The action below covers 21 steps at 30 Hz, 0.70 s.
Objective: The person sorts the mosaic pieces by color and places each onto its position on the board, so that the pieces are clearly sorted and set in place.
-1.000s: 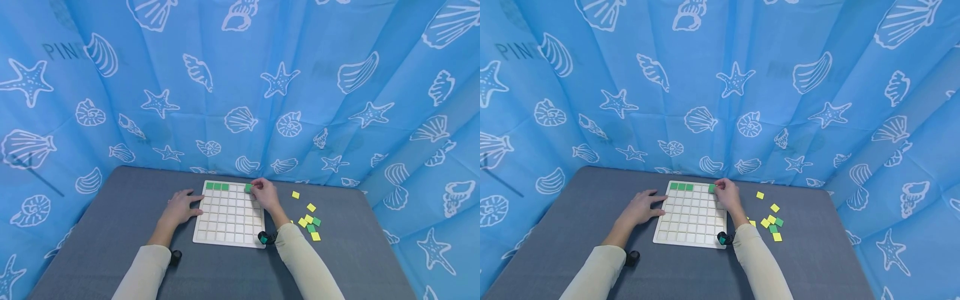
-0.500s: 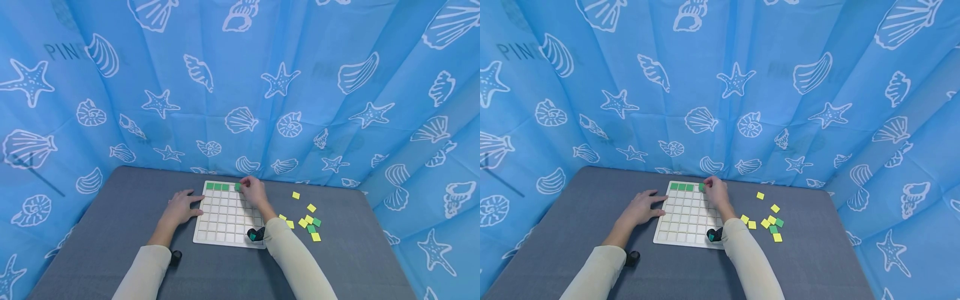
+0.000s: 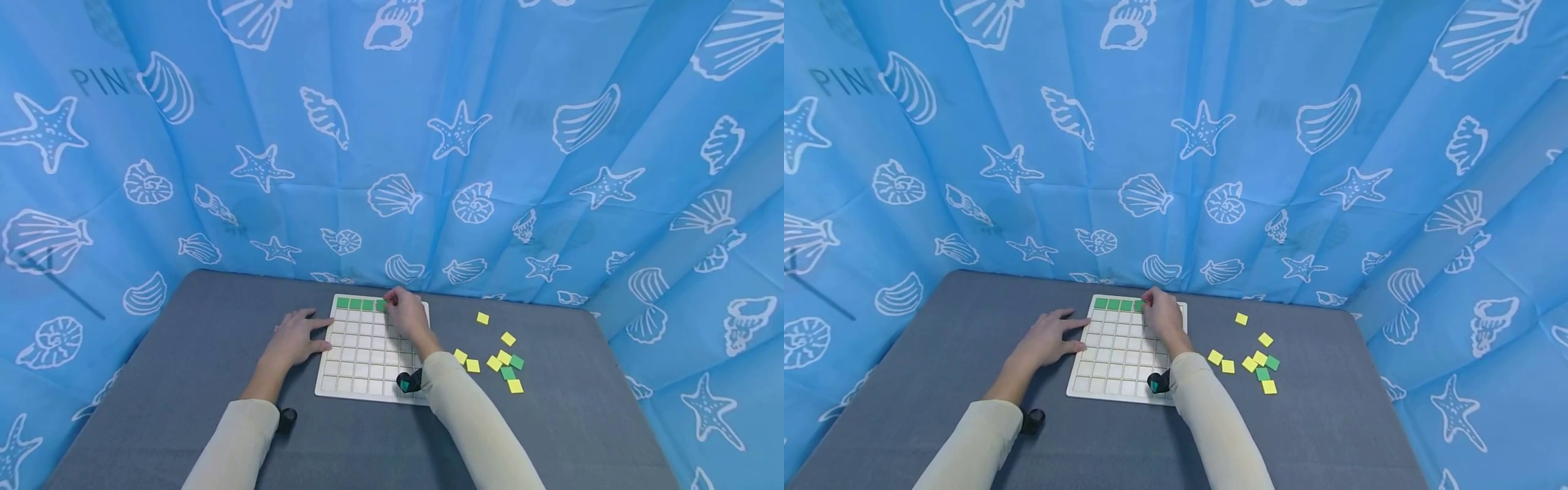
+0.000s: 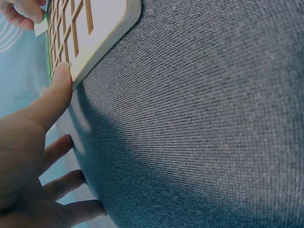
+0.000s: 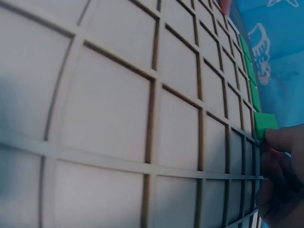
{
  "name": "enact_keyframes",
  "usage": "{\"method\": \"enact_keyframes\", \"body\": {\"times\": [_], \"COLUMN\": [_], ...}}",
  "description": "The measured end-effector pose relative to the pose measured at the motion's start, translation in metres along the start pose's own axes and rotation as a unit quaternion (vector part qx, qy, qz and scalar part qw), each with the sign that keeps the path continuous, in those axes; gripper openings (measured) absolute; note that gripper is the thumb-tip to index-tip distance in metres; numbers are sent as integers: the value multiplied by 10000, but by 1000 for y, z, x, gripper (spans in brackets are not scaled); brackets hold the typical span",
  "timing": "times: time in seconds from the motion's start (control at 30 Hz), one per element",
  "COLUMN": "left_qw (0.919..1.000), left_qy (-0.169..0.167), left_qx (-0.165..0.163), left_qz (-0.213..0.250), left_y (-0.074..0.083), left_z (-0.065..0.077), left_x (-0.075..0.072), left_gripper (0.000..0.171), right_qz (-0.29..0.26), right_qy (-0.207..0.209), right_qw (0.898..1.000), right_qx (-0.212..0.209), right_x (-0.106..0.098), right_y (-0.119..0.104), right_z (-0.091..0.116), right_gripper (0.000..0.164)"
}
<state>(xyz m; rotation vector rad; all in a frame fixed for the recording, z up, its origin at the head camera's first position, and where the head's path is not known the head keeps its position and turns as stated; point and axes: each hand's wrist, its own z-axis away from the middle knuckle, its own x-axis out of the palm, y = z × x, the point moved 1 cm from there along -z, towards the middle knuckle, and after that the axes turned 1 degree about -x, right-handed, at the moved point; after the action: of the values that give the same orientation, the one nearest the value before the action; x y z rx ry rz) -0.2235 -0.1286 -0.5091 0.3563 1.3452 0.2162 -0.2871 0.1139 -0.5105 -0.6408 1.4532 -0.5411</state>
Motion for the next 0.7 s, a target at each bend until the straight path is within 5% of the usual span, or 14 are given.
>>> {"method": "enact_keyframes", "body": {"times": [0.37, 0.7], "left_qw": [10000, 10000], "left_qy": [20, 35], "left_qx": [-28, 6], "left_qz": [-1, 49], "left_y": [1, 1], "left_z": [1, 2], "left_x": [-2, -3], "left_gripper": [59, 59], "right_qz": [1277, 1776], "right_qy": [-58, -524], "right_qw": [9903, 9796], "right_qx": [-536, -785], "right_x": [1, -3], "right_y": [-3, 0], "right_z": [3, 7], "right_gripper": [20, 31]}}
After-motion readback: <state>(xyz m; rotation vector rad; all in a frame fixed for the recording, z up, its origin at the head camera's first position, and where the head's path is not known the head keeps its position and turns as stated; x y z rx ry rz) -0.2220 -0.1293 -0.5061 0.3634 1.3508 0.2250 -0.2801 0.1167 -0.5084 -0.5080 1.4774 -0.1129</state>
